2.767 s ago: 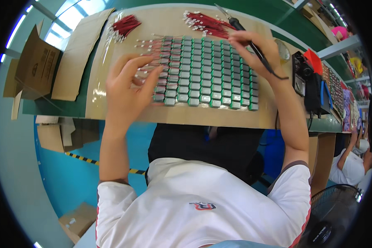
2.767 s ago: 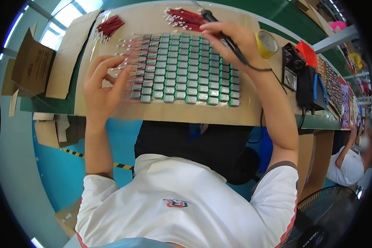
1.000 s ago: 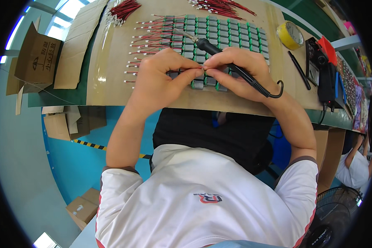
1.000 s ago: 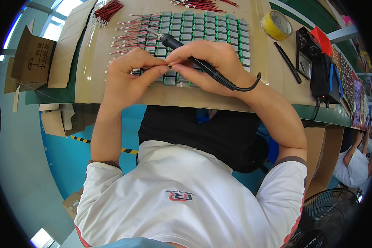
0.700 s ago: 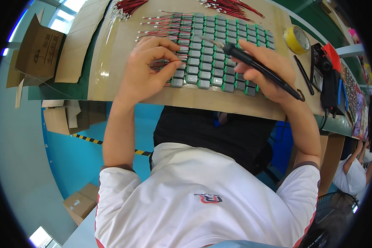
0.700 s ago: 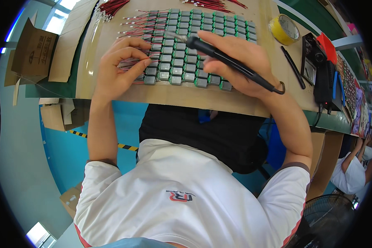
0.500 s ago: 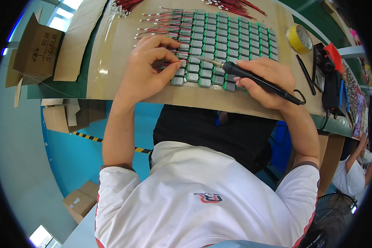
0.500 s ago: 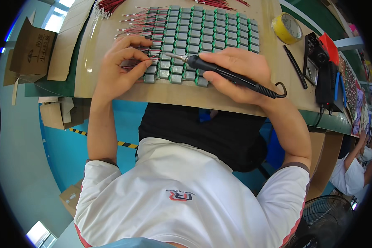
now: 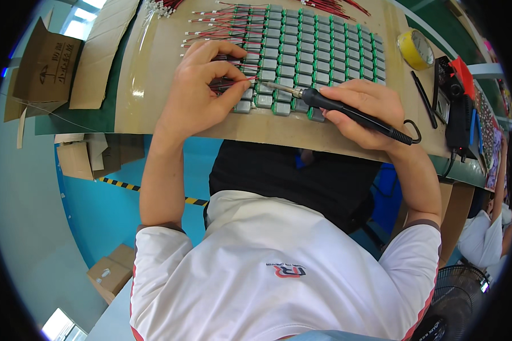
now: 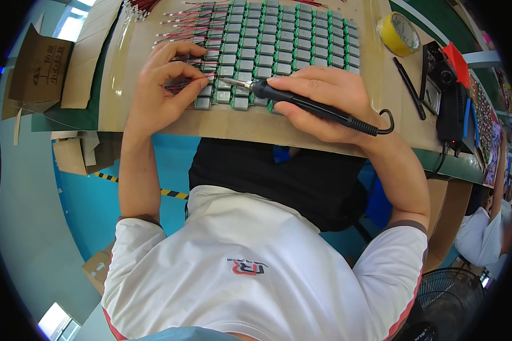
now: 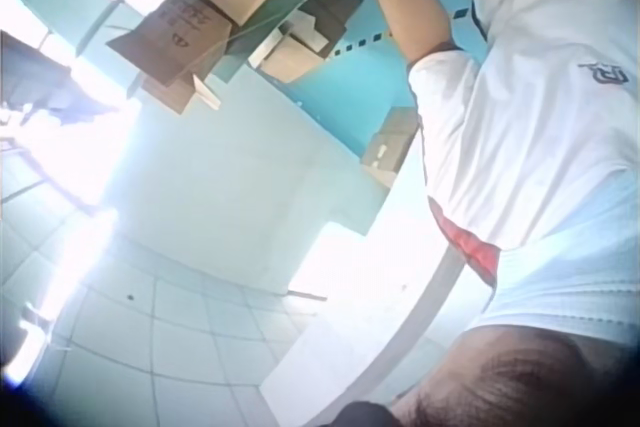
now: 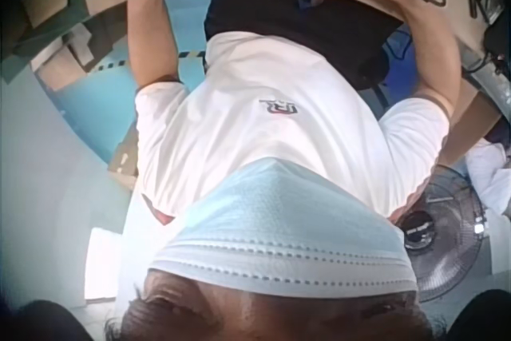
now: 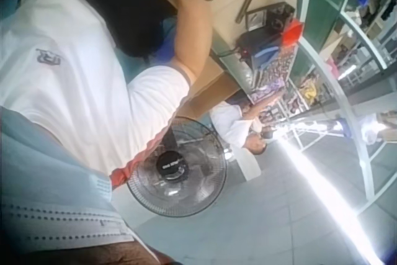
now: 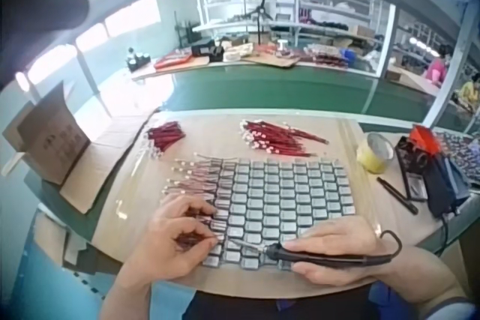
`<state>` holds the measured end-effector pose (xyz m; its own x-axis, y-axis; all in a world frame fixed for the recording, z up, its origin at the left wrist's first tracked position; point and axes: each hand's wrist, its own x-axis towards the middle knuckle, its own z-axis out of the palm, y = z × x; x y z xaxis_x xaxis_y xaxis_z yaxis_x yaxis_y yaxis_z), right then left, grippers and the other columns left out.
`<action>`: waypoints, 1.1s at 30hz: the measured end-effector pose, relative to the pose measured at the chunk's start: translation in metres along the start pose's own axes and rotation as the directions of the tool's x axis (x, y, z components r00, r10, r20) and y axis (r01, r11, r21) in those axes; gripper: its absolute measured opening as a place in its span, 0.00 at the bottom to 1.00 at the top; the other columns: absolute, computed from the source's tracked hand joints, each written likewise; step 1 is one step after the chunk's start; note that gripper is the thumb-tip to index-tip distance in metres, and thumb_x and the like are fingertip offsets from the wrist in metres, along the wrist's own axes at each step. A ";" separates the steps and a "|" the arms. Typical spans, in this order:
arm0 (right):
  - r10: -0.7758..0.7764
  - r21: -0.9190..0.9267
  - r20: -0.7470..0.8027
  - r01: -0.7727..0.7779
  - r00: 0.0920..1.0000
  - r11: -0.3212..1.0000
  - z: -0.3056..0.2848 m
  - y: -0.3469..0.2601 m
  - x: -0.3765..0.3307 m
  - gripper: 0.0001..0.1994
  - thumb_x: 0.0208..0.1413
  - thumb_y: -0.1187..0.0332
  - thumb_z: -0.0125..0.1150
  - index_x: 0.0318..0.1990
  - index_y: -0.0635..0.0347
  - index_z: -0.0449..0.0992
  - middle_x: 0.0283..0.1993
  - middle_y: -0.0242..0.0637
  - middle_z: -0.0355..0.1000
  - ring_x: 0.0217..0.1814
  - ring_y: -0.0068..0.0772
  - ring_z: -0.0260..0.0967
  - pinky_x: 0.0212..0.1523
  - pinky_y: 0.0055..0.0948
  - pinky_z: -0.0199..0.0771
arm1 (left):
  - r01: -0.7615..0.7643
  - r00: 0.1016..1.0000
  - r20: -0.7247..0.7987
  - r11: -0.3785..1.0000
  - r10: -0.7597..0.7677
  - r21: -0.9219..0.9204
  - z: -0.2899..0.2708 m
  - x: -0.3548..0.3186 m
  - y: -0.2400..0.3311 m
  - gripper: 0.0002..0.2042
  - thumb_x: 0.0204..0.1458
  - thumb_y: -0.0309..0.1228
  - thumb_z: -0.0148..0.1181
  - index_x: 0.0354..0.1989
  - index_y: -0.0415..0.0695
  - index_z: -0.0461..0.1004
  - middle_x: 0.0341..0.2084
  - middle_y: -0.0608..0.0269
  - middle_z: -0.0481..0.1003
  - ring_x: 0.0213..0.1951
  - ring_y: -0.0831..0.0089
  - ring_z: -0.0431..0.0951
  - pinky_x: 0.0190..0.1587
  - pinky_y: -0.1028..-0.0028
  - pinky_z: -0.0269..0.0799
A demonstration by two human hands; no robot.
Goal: Soldering red wires to small silver electronic components arranged on a tray.
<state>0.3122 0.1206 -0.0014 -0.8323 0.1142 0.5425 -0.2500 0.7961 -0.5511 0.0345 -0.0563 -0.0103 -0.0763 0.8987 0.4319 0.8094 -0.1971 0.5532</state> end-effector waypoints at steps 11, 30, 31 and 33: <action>-0.009 -0.020 -0.004 0.009 1.000 1.000 0.002 0.001 0.000 0.20 0.51 0.76 0.75 0.54 0.67 0.86 0.40 0.49 0.84 0.37 0.45 0.84 0.39 0.34 0.84 | -0.012 1.000 -0.022 1.000 0.013 0.018 0.002 0.000 0.001 0.05 0.47 0.19 0.73 0.32 0.37 0.85 0.49 0.57 0.83 0.54 0.59 0.79 0.55 0.65 0.77; -0.016 -0.028 -0.015 0.016 1.000 0.999 0.002 -0.001 -0.001 0.21 0.50 0.76 0.77 0.54 0.65 0.86 0.42 0.49 0.84 0.39 0.46 0.85 0.41 0.36 0.86 | 0.003 1.000 -0.030 1.000 -0.002 0.029 0.003 -0.001 0.003 0.05 0.47 0.19 0.73 0.32 0.37 0.85 0.49 0.57 0.83 0.54 0.59 0.79 0.55 0.65 0.77; -0.016 -0.029 -0.014 0.016 1.000 0.999 0.002 -0.001 -0.001 0.21 0.50 0.76 0.77 0.54 0.65 0.86 0.42 0.49 0.84 0.39 0.46 0.85 0.41 0.36 0.86 | 0.003 1.000 -0.030 1.000 -0.002 0.029 0.004 -0.001 0.003 0.05 0.47 0.19 0.73 0.32 0.37 0.85 0.49 0.57 0.83 0.54 0.59 0.79 0.55 0.65 0.77; -0.008 -0.026 -0.011 0.007 1.000 1.000 0.002 -0.001 -0.002 0.21 0.50 0.76 0.77 0.53 0.65 0.86 0.42 0.49 0.84 0.40 0.46 0.85 0.41 0.36 0.86 | 0.003 0.998 -0.067 1.000 -0.003 0.006 0.006 0.000 0.002 0.04 0.45 0.22 0.73 0.30 0.39 0.84 0.46 0.60 0.83 0.52 0.56 0.79 0.55 0.61 0.77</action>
<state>0.3131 0.1181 -0.0030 -0.8250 0.1144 0.5535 -0.2432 0.8121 -0.5304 0.0396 -0.0549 -0.0134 -0.1171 0.8711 0.4770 0.8127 -0.1920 0.5501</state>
